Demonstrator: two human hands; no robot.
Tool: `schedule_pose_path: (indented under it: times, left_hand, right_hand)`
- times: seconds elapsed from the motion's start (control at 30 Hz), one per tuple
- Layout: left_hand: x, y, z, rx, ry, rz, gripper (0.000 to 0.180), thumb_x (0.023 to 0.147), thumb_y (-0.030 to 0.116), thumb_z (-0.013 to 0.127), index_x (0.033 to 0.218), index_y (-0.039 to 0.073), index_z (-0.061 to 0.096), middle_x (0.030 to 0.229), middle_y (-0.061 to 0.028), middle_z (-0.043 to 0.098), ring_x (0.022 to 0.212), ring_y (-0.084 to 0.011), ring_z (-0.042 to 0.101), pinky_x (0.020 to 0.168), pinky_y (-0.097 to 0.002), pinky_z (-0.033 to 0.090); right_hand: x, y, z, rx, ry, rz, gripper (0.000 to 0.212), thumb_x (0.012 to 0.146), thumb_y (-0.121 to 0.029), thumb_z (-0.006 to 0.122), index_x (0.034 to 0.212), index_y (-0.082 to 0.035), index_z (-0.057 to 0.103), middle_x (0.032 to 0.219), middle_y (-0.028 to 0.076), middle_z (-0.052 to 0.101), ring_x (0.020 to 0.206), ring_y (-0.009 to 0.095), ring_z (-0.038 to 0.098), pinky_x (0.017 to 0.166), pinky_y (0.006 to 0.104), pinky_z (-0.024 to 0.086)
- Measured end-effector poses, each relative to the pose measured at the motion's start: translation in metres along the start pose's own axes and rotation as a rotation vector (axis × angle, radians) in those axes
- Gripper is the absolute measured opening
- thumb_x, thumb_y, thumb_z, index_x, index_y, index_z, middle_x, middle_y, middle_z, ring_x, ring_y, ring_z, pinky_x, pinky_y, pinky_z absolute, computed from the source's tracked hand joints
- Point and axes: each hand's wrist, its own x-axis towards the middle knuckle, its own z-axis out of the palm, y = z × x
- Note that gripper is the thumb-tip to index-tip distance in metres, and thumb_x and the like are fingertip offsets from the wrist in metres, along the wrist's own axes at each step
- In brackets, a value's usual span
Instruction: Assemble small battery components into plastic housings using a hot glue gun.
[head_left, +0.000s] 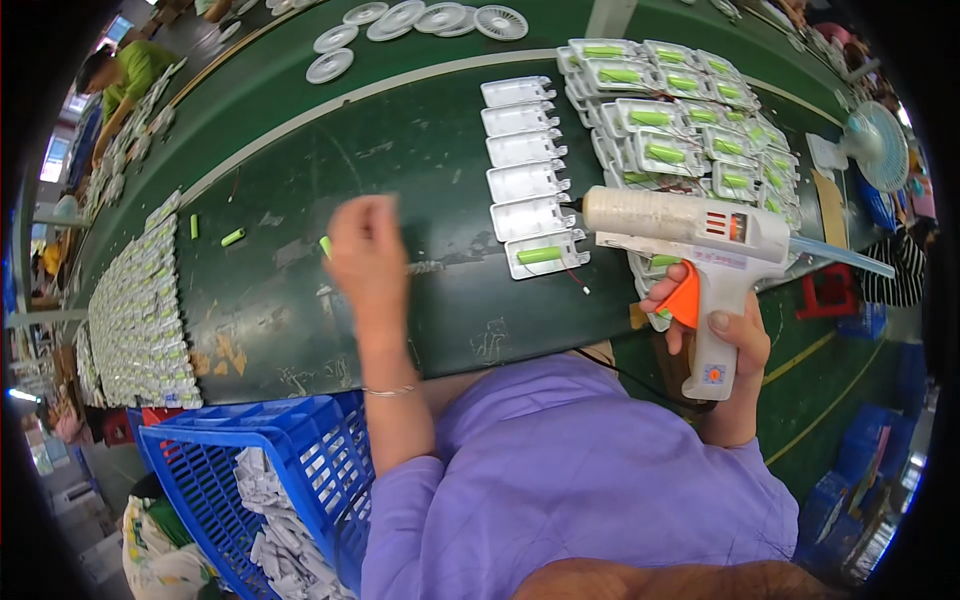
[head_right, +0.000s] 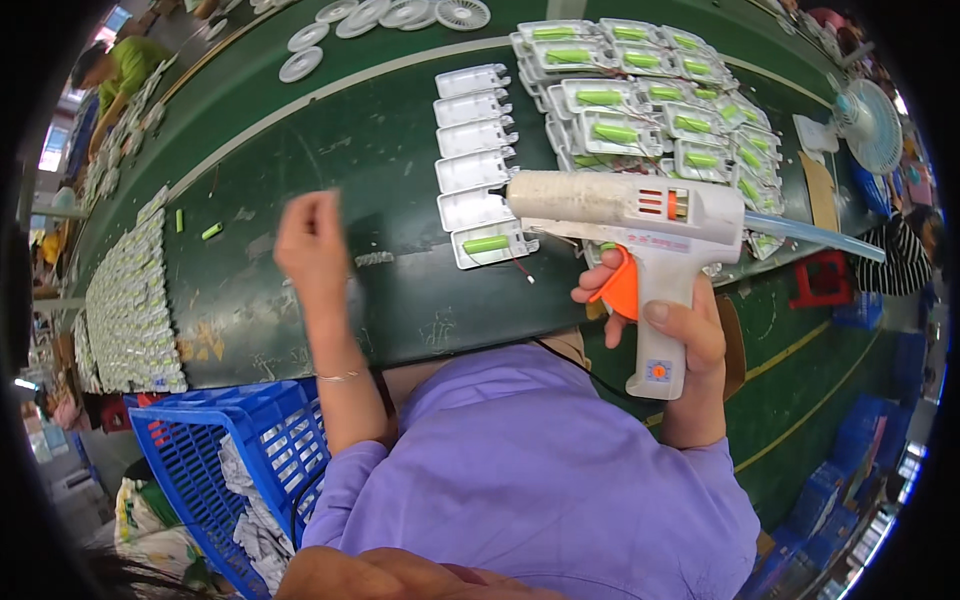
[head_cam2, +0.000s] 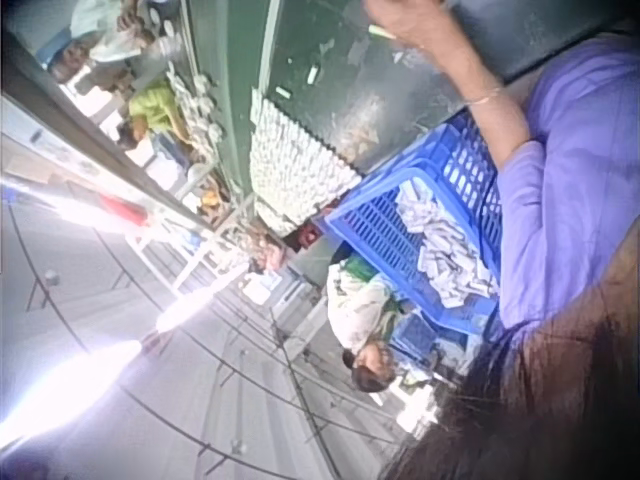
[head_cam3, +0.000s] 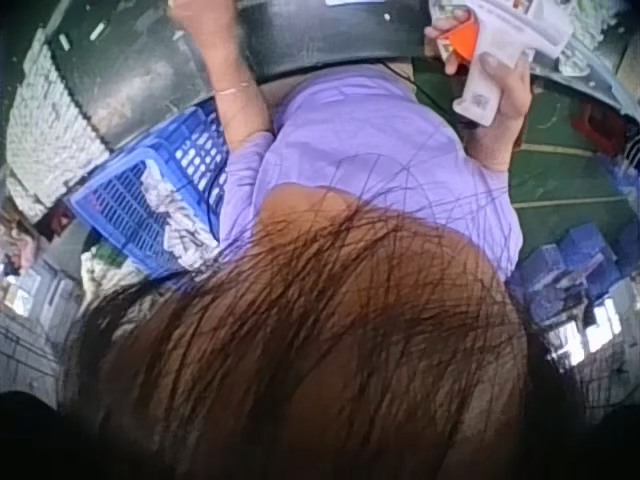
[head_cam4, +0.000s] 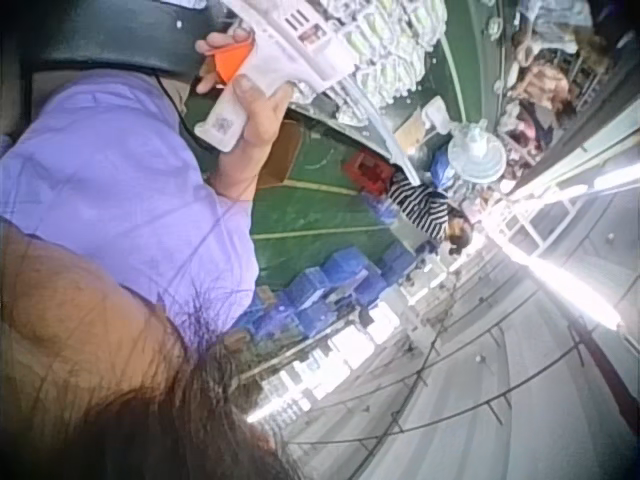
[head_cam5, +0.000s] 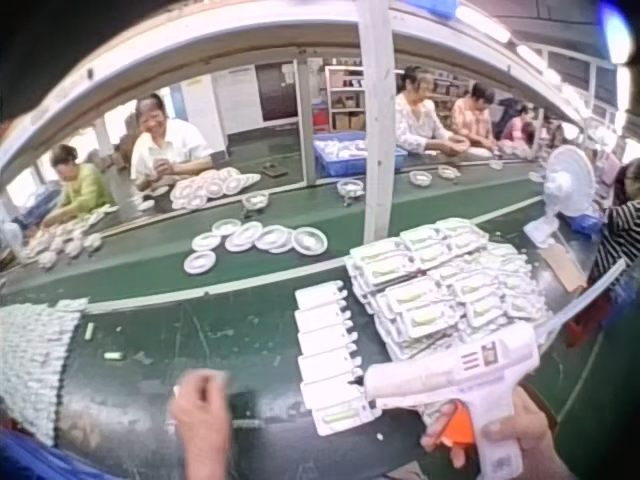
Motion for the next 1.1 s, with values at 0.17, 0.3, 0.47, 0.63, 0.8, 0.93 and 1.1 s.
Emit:
schedule_pose_path:
  times: [0.17,0.3,0.47,0.63,0.8,0.93,1.1]
  left_hand:
    - [0.036,-0.076,-0.054,0.361,-0.023,-0.101,0.013,0.083,0.003,0.061,0.094,0.006,0.067,0.088,-0.0137,0.066,0.080,-0.0297,0.064,0.072,-0.0391,0.051]
    - [0.030,-0.104,-0.052,0.344,-0.278,0.134,0.028,0.077,-0.005,0.052,0.093,0.008,0.072,0.103,-0.0155,0.065,0.097,-0.0362,0.060,0.086,-0.0425,0.048]
    - [0.017,-0.092,-0.061,0.293,-0.291,0.027,0.023,0.076,-0.004,0.057,0.094,0.004,0.069,0.099,-0.0167,0.064,0.094,-0.0350,0.060,0.084,-0.0405,0.048]
    - [0.012,-0.067,-0.061,0.409,-0.372,-0.089,0.012,0.075,0.005,0.069,0.084,0.001,0.064,0.092,-0.0163,0.065,0.087,-0.0338,0.063,0.076,-0.0405,0.050]
    - [-0.017,-0.036,-0.020,-0.278,-0.460,-0.306,0.020,0.081,0.004,0.067,0.095,-0.001,0.054,0.076,-0.0126,0.067,0.071,-0.0186,0.068,0.061,-0.0307,0.053]
    - [-0.044,0.006,-0.002,-0.945,-0.735,-0.540,0.021,0.087,-0.005,0.064,0.087,0.004,0.045,0.089,-0.0111,0.064,0.077,-0.0164,0.068,0.065,-0.0272,0.060]
    - [-0.059,0.017,0.011,-1.173,-0.905,-0.498,0.020,0.086,-0.004,0.065,0.085,0.003,0.047,0.087,-0.0113,0.064,0.078,-0.0194,0.069,0.066,-0.0284,0.061]
  right_hand:
    - [0.010,0.001,0.006,-0.039,-0.043,-0.006,0.070,0.070,-0.028,0.064,0.121,0.015,0.046,0.101,0.029,0.062,0.091,0.038,0.067,0.052,0.0305,0.058]
    - [0.013,0.002,0.015,-0.068,-0.050,0.006,0.070,0.070,-0.029,0.064,0.121,0.015,0.046,0.101,0.029,0.062,0.092,0.037,0.067,0.052,0.0302,0.058]
    - [0.018,0.004,0.017,-0.080,-0.058,0.014,0.070,0.070,-0.029,0.064,0.121,0.015,0.047,0.101,0.029,0.062,0.093,0.037,0.067,0.051,0.0308,0.057]
    - [0.019,0.006,0.023,-0.067,-0.102,0.027,0.070,0.069,-0.028,0.064,0.121,0.014,0.047,0.101,0.029,0.063,0.092,0.038,0.067,0.051,0.0305,0.057]
    - [0.021,0.021,0.034,0.103,-0.170,0.085,0.070,0.066,-0.023,0.066,0.123,0.012,0.046,0.105,0.027,0.062,0.095,0.039,0.065,0.091,0.0475,0.052]
    - [0.035,0.040,0.044,0.219,-0.317,0.060,0.069,0.069,-0.022,0.065,0.126,0.009,0.044,0.115,0.025,0.060,0.108,0.040,0.060,0.101,0.0506,0.046]
    - [0.052,0.063,0.046,0.177,-0.376,-0.033,0.067,0.075,-0.024,0.063,0.131,0.007,0.041,0.116,0.023,0.061,0.111,0.031,0.060,0.100,0.0400,0.045]
